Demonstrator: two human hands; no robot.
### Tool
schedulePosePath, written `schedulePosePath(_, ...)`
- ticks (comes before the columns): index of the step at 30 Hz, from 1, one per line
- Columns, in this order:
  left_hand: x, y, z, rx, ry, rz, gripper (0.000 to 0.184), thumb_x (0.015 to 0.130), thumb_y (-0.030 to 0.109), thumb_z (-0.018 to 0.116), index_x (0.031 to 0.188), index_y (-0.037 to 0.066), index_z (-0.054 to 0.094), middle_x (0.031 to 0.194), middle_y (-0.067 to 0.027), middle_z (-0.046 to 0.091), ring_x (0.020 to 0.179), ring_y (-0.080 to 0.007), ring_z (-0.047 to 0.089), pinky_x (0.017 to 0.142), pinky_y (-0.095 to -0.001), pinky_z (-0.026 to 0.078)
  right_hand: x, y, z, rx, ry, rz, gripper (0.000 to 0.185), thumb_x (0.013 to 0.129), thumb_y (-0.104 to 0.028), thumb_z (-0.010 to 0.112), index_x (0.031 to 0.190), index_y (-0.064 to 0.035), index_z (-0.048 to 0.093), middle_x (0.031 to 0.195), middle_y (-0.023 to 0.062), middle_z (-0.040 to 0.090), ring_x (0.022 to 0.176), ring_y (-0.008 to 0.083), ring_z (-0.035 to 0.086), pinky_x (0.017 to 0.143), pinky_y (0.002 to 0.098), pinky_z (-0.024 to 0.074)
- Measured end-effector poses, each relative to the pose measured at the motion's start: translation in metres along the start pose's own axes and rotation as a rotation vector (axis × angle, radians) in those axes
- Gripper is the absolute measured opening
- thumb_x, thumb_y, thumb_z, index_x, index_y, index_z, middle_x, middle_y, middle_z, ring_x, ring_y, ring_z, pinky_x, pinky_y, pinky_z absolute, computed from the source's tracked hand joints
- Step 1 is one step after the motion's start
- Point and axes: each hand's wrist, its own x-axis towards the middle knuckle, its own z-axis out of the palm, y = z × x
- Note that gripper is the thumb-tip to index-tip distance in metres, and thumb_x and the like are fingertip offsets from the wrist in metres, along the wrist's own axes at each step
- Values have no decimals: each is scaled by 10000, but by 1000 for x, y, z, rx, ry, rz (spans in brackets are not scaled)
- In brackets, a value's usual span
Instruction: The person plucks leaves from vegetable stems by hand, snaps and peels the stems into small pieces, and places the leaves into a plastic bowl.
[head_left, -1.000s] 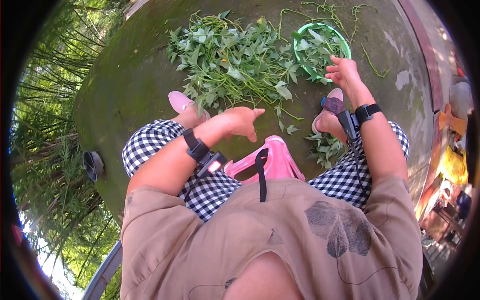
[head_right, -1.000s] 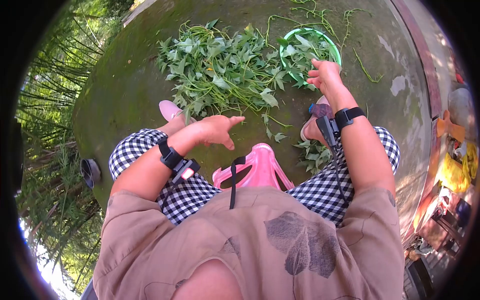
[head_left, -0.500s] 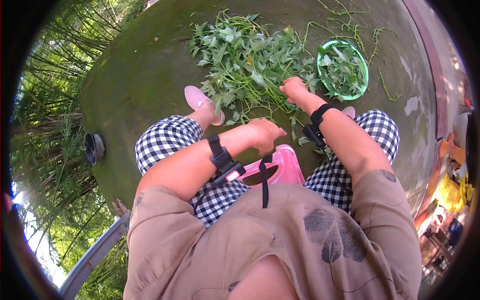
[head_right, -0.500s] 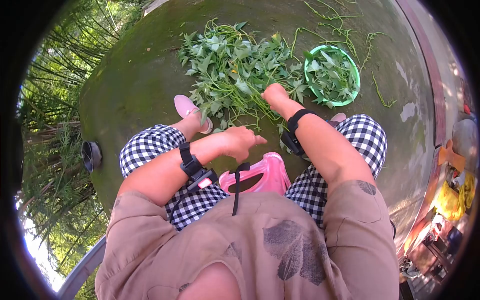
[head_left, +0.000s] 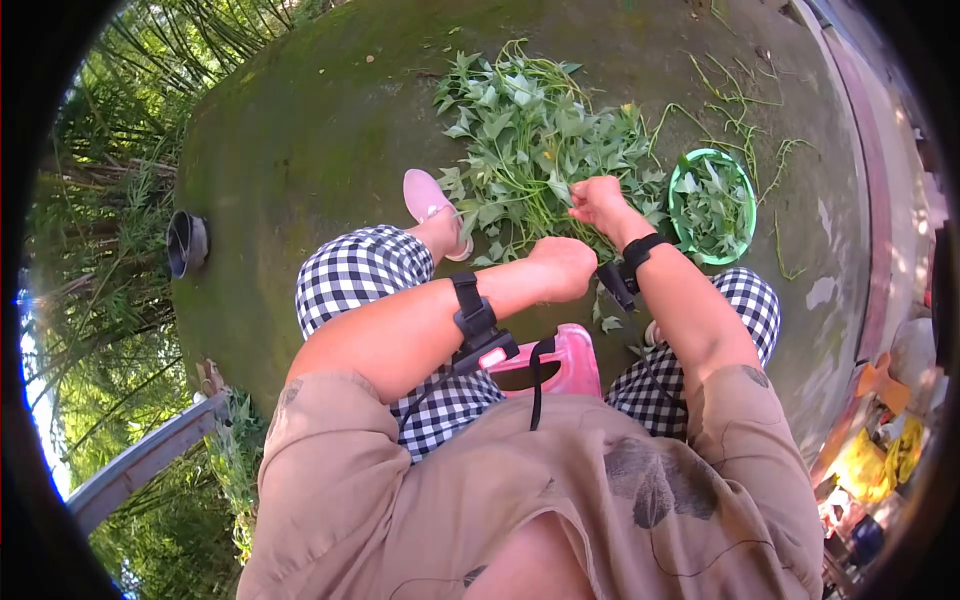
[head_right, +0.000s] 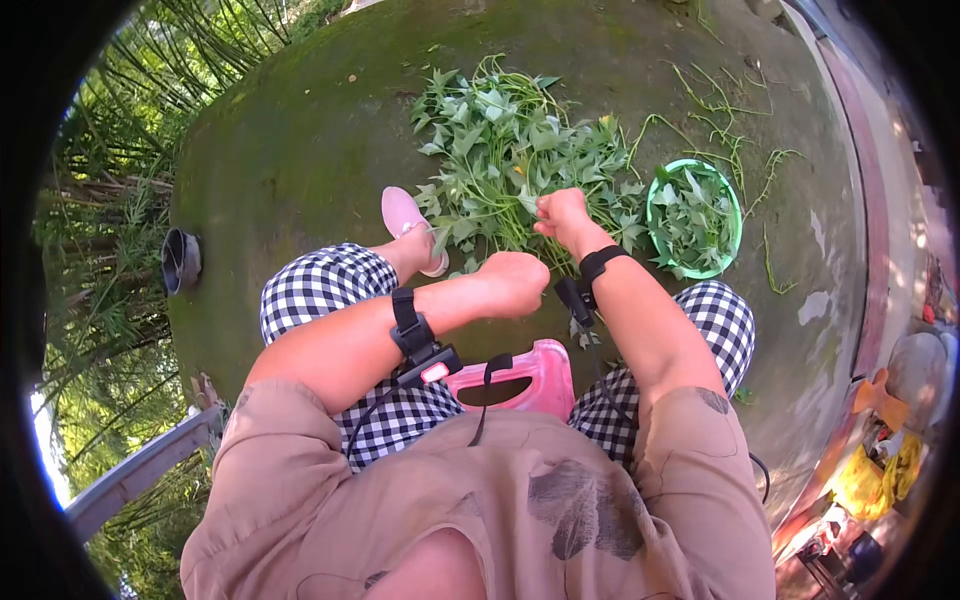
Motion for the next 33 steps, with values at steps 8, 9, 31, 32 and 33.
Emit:
schedulePosePath(8, -2, 8, 16, -106, -116, 247, 314, 683, 45, 580, 980, 42, 681, 924, -167, 681, 915, -335, 654, 766, -443, 518, 5, 35, -11, -198, -37, 86, 321, 890, -133, 617, 1170, 11, 558, 996, 175, 629, 681, 264, 611, 567, 395, 545)
schedulePosePath(9, -2, 8, 18, -76, -175, 225, 335, 684, 46, 580, 1005, 49, 674, 936, -163, 681, 926, -331, 652, 768, -440, 519, 5, 34, -5, -158, -52, 102, 256, 893, -118, 601, 1111, 10, 564, 920, 158, 617, 648, 258, 602, 549, 388, 542)
schedulePosePath(31, -14, -7, -55, -1405, 439, 81, 181, 796, 98, 555, 887, -15, 662, 768, -97, 678, 554, -141, 604, 496, -271, 476, -230, -79, -92, 36, -146, -524, 143, 926, -96, 552, 983, 21, 609, 661, 28, 572, 559, 160, 601, 496, 214, 452)
schedulePosePath(32, -13, -7, -62, -1536, 390, 111, 190, 810, 128, 567, 897, -12, 660, 784, -101, 676, 582, -146, 608, 522, -274, 480, -247, -68, -81, -8, -188, -534, 129, 919, -104, 570, 979, 2, 612, 672, 20, 585, 565, 142, 600, 502, 200, 437)
schedulePosePath(33, -14, -9, -65, -1676, 337, 130, 203, 824, 159, 579, 908, -8, 658, 800, -105, 674, 609, -152, 612, 548, -278, 484, -265, -63, -69, -10, -237, -539, 128, 915, -110, 578, 979, -5, 613, 678, 16, 590, 570, 132, 599, 507, 198, 435)
